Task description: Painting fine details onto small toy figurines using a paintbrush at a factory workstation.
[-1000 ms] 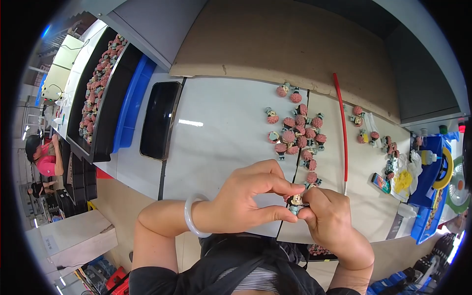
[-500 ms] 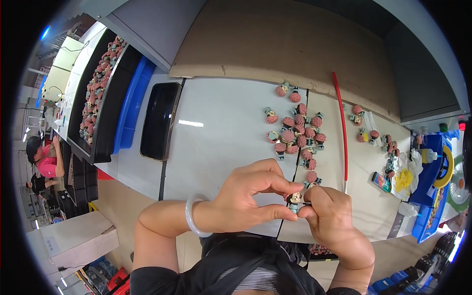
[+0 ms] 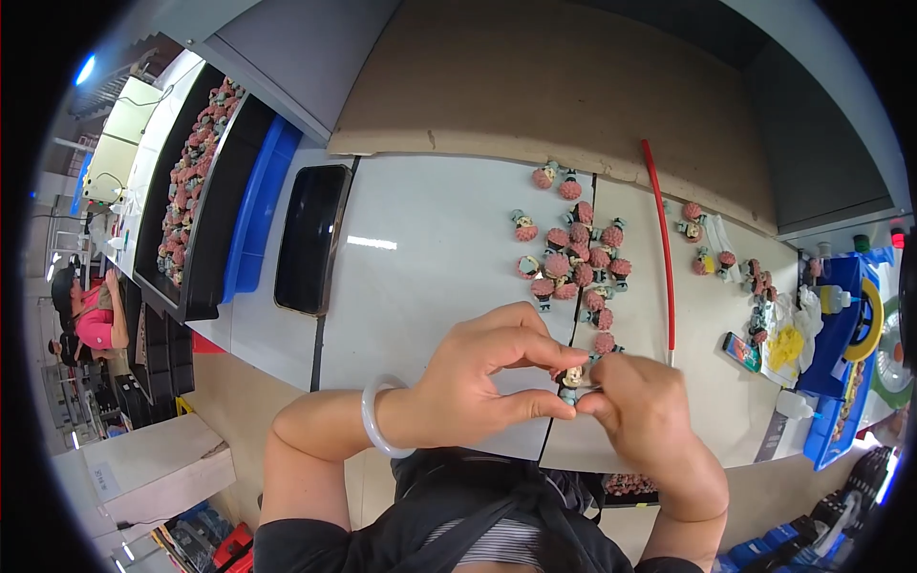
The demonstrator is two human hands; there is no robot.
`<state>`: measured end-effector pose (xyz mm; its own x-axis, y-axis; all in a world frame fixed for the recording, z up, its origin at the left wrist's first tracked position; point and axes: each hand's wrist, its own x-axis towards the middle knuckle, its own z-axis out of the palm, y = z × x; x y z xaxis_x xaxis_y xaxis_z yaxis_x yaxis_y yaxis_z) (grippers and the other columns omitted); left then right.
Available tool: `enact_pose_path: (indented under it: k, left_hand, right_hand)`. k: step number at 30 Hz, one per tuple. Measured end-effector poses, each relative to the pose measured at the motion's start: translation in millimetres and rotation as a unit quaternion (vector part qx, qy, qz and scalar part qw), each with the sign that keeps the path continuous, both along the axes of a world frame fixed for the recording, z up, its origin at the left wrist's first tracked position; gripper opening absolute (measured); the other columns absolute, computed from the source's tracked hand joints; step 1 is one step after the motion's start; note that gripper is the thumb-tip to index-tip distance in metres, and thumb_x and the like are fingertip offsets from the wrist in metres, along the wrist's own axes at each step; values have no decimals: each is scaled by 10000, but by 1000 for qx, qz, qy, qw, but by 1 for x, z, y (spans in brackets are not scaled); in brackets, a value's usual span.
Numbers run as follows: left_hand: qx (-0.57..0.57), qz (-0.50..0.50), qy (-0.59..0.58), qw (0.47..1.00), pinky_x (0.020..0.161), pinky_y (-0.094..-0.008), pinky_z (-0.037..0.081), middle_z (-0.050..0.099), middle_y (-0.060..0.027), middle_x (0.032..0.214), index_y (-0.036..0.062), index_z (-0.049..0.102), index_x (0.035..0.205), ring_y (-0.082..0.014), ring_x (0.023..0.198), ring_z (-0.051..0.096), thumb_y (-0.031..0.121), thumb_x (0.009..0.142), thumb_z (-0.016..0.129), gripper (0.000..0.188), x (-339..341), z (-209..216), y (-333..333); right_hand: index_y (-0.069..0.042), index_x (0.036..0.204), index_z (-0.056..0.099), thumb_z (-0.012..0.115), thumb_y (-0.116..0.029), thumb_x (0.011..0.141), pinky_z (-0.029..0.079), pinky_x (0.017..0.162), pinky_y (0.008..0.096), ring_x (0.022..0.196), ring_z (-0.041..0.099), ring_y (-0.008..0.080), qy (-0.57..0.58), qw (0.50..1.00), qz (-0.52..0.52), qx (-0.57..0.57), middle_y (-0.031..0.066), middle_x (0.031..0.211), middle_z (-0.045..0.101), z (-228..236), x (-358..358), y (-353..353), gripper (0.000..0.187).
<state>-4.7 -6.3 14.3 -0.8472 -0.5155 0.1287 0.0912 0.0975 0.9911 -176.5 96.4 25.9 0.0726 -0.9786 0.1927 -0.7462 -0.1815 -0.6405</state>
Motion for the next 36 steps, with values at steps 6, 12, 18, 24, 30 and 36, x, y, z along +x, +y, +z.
enact_pose_path:
  k: [6,12,18,24,30,36]
  left_hand:
    - [98,13,49,994,899,-342,490,508,-126,1032,-12,576,1027,-226,957,576,-60,678,704,375,-7,0,1]
    - [-12,71,41,997,785,-296,528,548,-113,974,0,589,983,-207,881,601,-49,643,733,373,-1,-1,0]
    - [-236,117,-7,965,553,-244,461,578,-66,721,33,589,842,-170,639,569,42,551,787,352,-5,-4,2]
    - [-296,126,-25,947,511,-248,457,588,-65,727,37,565,814,-187,621,566,33,518,777,364,0,-8,5]
    - [-255,102,1,961,589,-262,507,573,-89,767,24,548,845,-180,652,588,11,555,767,364,-1,-5,5]
    - [-21,45,36,998,794,-303,532,477,-90,870,-6,520,879,-169,790,602,-64,619,703,323,-4,-7,4]
  right_hand:
    - [1,909,518,695,-175,715,381,476,358,518,518,268,134,911,-350,170,134,574,519,5,-46,-7,317]
    - [1,815,496,617,-63,724,430,498,333,526,554,275,121,954,-231,150,151,589,541,16,-44,-1,164]
    - [-56,810,332,489,-138,822,334,381,202,384,367,110,-305,881,-198,-303,60,488,423,19,1,15,177]
    - [-33,845,393,474,-23,827,348,420,215,451,426,112,-150,943,-191,-228,96,602,545,7,-4,4,83]
    - [-48,763,430,527,-41,813,403,457,243,490,516,140,-94,977,-45,-185,93,576,563,15,0,16,110]
    - [-15,817,504,578,-15,750,422,493,331,504,550,280,68,956,-284,1,120,609,561,22,-37,2,100]
